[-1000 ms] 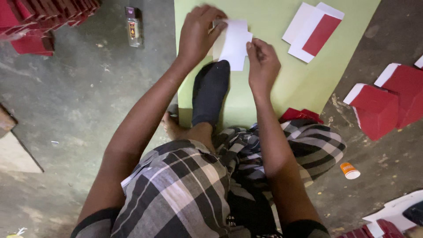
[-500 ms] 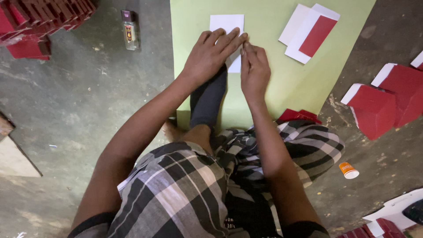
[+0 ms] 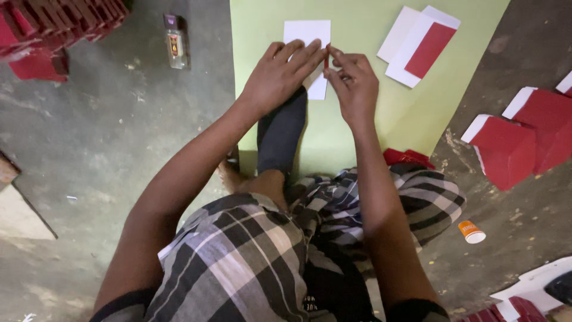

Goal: The person folds red and white paper sheets into small rectangular packets on a light green work surface. They repeatedly fold, crease, and stack the finished packets while seated on the floor.

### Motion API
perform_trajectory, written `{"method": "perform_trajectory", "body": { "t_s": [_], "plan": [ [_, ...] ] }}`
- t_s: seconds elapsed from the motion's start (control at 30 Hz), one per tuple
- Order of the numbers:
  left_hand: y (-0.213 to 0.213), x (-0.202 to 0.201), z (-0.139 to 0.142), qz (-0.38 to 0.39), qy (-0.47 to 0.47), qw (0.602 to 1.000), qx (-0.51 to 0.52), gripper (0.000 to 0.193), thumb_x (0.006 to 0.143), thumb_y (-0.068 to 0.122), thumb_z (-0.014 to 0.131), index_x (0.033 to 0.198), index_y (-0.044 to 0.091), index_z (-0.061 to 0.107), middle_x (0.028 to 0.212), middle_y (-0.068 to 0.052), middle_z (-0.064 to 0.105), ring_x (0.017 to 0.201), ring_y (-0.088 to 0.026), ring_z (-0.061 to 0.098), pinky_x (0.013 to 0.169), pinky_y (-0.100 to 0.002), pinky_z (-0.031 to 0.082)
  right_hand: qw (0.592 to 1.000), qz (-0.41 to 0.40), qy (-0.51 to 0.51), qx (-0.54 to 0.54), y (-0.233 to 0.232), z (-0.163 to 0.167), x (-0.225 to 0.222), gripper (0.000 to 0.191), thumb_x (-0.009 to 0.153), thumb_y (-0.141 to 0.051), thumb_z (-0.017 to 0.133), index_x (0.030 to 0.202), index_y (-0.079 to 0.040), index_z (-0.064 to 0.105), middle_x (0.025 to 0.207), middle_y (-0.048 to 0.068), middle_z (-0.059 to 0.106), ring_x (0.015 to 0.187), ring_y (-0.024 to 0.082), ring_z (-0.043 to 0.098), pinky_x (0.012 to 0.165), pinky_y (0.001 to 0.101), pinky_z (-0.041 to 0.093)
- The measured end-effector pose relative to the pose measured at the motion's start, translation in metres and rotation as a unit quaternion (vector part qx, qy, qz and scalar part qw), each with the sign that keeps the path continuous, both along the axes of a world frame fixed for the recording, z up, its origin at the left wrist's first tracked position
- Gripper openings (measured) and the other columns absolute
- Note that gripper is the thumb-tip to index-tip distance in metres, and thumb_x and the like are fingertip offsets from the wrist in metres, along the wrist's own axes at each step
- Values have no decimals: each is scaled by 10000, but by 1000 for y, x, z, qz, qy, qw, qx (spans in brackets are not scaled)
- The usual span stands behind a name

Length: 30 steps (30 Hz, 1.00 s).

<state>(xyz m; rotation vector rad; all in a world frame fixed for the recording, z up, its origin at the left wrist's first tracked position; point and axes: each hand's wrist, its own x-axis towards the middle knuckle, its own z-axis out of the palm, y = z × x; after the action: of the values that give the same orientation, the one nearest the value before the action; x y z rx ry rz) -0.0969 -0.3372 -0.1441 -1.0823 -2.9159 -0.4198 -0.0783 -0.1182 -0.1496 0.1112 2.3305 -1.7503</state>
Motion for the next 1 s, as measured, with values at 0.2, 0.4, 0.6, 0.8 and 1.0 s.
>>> {"method": "perform_trajectory", "body": {
  "t_s": [0.2,0.4,0.6,0.8,1.0],
  "plan": [
    [-4,-1,0,-31,7,999,-13,596,995,172,603,1579,160,486,1577,-113,489,1344,-293,520,1064,-431,429,992,42,58,104,-2,10,-6,471,956,-28,814,1396,-142,689,1086,48,632,840,98,623,711,250,555],
    [-4,-1,-1,-19,12,1000,-3,569,973,163,629,1536,128,555,1583,-72,495,1352,-276,516,1080,-423,427,971,87,62,214,-2,20,-10,464,961,-96,831,1395,-197,704,1033,37,603,708,111,572,651,282,514],
    [-1,-2,0,12,5,1000,23,596,940,140,667,1528,132,569,1550,-41,522,1330,-271,520,1070,-416,438,960,85,97,247,-2,19,-8,507,936,-116,836,1413,-208,689,1019,36,584,710,131,571,648,297,525],
    [4,-1,-1,27,24,999,11,550,987,208,692,1517,117,578,1532,-38,531,1317,-284,524,1048,-421,443,886,110,184,412,-10,16,2,495,973,-198,781,1446,-238,641,959,45,557,784,205,613,626,354,526],
    [6,-6,2,45,20,998,49,469,981,258,725,1430,234,591,1527,-49,517,1321,-310,515,1034,-438,437,840,180,181,479,-11,28,37,568,919,-44,688,1476,-95,594,1012,67,571,859,240,598,676,384,489]
  ]
}}
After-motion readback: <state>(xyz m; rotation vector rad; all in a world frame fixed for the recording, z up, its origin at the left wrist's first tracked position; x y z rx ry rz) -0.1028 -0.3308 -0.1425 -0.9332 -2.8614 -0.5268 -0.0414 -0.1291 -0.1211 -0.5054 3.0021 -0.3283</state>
